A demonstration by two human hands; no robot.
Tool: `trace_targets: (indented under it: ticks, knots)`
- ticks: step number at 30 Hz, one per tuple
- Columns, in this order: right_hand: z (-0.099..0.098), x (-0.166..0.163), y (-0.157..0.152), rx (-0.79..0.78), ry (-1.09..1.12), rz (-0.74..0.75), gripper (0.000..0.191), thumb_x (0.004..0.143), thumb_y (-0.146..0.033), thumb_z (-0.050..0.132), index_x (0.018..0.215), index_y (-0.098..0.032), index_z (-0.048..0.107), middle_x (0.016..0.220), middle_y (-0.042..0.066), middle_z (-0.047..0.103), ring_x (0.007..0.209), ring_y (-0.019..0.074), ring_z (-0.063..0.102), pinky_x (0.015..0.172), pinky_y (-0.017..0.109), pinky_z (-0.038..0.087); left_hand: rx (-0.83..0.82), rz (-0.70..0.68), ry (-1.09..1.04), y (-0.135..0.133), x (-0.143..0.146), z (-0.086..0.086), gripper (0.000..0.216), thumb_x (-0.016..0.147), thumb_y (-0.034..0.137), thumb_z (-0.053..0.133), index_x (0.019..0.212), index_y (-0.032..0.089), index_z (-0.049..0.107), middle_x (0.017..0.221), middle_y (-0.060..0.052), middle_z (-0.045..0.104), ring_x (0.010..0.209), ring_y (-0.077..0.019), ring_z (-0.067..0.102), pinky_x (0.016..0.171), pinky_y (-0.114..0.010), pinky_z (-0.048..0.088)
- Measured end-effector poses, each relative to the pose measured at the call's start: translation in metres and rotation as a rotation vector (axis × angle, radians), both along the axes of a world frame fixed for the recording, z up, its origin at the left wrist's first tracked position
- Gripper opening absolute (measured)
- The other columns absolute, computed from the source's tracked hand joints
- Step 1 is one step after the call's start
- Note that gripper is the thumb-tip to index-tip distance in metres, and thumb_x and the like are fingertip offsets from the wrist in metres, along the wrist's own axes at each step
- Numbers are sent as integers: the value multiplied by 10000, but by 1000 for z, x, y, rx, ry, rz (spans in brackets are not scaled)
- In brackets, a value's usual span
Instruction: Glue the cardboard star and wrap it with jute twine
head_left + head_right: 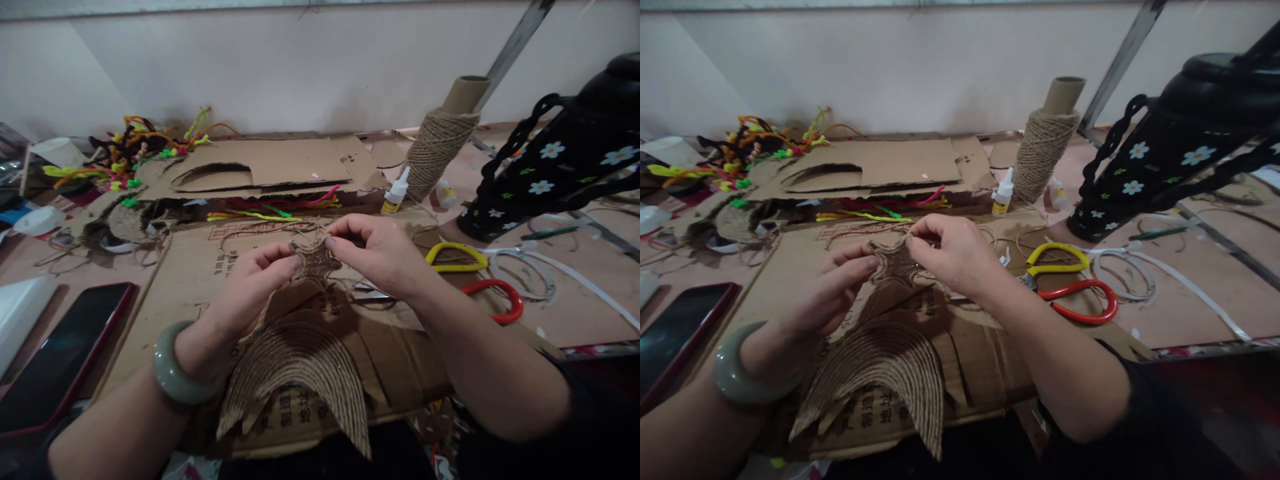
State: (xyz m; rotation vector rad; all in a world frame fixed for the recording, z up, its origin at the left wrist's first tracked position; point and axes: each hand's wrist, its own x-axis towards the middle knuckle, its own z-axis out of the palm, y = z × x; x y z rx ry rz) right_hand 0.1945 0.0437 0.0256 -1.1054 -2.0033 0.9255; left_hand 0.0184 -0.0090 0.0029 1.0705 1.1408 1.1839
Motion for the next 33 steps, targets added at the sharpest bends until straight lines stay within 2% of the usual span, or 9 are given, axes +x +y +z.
trace_targets:
  ticks: [4, 10, 15, 24, 29, 33]
  knots:
    - [0, 0, 1, -7, 16, -15, 180, 756, -270, 549, 784, -133, 663, 636, -9, 603, 570, 87, 472, 564, 233, 367, -10, -14, 32, 0, 3, 2, 58, 701, 233, 700, 742, 194, 686, 730, -4, 667, 677, -122, 565, 655, -231, 450]
    - [-1, -1, -1, 15, 21, -3, 168, 758, -260, 551, 770, -132, 660, 634, -14, 597, 575, 81, 469, 560, 223, 361, 4, 29, 158, 1, 2, 1, 108, 716, 244, 677, 639, 178, 639, 585, 34, 562, 522, -78, 448, 513, -205, 356]
    - [-2, -2, -2, 41, 40, 34, 148, 763, -234, 543, 754, -130, 648, 615, -33, 575, 546, 62, 438, 539, 206, 342, 28, 0, 238, 0, 0, 2, 133, 748, 255, 634, 652, 163, 621, 600, 29, 546, 546, -87, 443, 527, -215, 351]
    - [-1, -1, -1, 19, 48, -15, 146, 753, -237, 555, 750, -127, 651, 616, -28, 572, 560, 69, 446, 547, 211, 349, -17, 17, 155, 2, 2, 0, 128, 711, 300, 686, 703, 175, 663, 649, 18, 610, 584, -97, 496, 560, -212, 397]
    - [-3, -2, -2, 33, 47, 16, 141, 756, -239, 553, 749, -132, 646, 592, -41, 530, 539, 61, 410, 552, 213, 342, 56, 57, 205, 3, -1, -1, 126, 736, 272, 655, 653, 179, 637, 606, 38, 548, 561, -86, 448, 540, -202, 370]
    - [-4, -3, -2, 10, 42, 49, 134, 746, -239, 563, 775, -135, 642, 606, -42, 527, 550, 63, 422, 563, 217, 347, 107, 38, 218, 2, -2, 0, 124, 764, 247, 623, 662, 176, 632, 629, 31, 561, 599, -96, 476, 571, -210, 383]
